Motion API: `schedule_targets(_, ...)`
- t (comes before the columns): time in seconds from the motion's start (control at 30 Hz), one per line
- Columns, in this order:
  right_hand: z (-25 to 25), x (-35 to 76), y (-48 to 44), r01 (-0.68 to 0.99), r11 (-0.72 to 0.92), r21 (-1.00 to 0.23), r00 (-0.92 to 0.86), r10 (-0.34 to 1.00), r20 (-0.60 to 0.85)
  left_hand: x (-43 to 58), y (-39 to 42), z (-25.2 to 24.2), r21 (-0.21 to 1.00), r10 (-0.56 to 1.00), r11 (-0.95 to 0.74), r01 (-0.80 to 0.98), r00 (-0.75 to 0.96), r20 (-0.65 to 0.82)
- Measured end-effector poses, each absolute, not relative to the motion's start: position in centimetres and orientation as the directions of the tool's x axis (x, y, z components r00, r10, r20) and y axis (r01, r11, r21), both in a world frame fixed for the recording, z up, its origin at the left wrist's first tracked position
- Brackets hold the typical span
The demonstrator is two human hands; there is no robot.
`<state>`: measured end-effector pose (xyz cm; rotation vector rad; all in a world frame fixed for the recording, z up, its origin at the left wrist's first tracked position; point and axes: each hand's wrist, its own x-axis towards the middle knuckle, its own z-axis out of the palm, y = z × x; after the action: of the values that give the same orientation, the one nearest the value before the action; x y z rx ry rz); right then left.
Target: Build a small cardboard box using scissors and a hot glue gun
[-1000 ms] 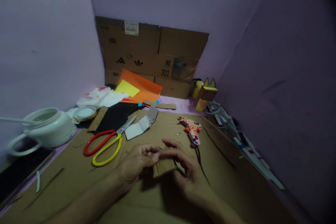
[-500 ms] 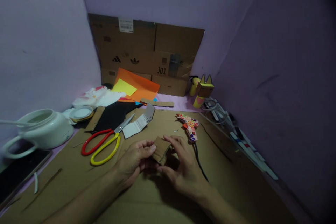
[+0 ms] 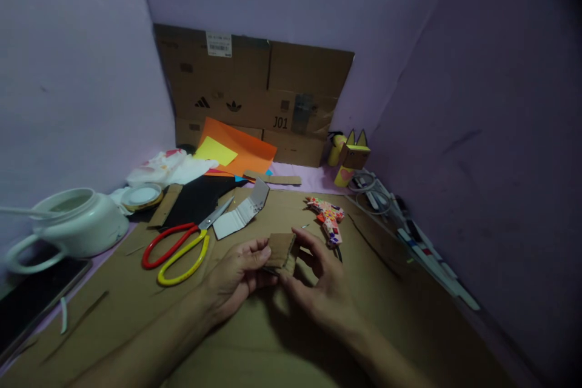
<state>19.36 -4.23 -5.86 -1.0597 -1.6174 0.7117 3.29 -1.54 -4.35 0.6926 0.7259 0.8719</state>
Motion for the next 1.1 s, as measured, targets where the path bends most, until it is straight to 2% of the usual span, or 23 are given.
schedule_targets(0.17, -5.7, 19.3, -4.4, 0.353, 0.532, -0.77, -0.168, 0.845, 0.507, 3.1, -2.1, -3.5, 0.805, 0.846, 0.443, -0.395, 0.482, -0.228)
schedule_targets(0.37, -5.1, 19.6, -4.5, 0.38, 0.571, -0.727, -0.218, 0.82, 0.53, 2.9, -2.2, -4.5, 0.866, 0.834, 0.296, -0.402, 0.55, -0.03)
schedule_targets(0.5, -4.8, 19.6, -4.4, 0.439, 0.591, -0.677, -0.301, 0.806, 0.509, 3.1, -2.2, -4.8, 0.876, 0.818, 0.272, -0.399, 0.575, 0.007)
schedule_targets(0.6, -4.8, 19.5, -4.3, 0.49, 0.596, -0.636, -0.288, 0.799, 0.527, 3.2, -2.3, -4.6, 0.863, 0.811, 0.273, -0.425, 0.584, 0.032)
schedule_targets(0.67, -4.9, 19.4, -4.3, 0.483, 0.584, -0.652, -0.252, 0.806, 0.536, 3.1, -2.3, -4.3, 0.853, 0.824, 0.276, -0.443, 0.566, 0.027)
schedule_targets(0.93, -5.1, 19.3, -4.6, 0.339, 0.443, -0.83, -0.078, 0.892, 0.445, 2.5, -2.5, -2.8, 0.716, 0.826, 0.447, -0.537, 0.555, -0.099)
schedule_targets(1.0, -5.1, 19.2, -4.6, 0.244, 0.402, -0.883, -0.055, 0.914, 0.401, 2.4, -2.5, -2.6, 0.69, 0.828, 0.456, -0.562, 0.552, -0.098)
schedule_targets(1.1, -5.2, 19.1, -4.6, -0.013, 0.313, -0.95, -0.036, 0.949, 0.314, 2.3, -2.6, -2.6, 0.682, 0.824, 0.452, -0.576, 0.561, -0.072)
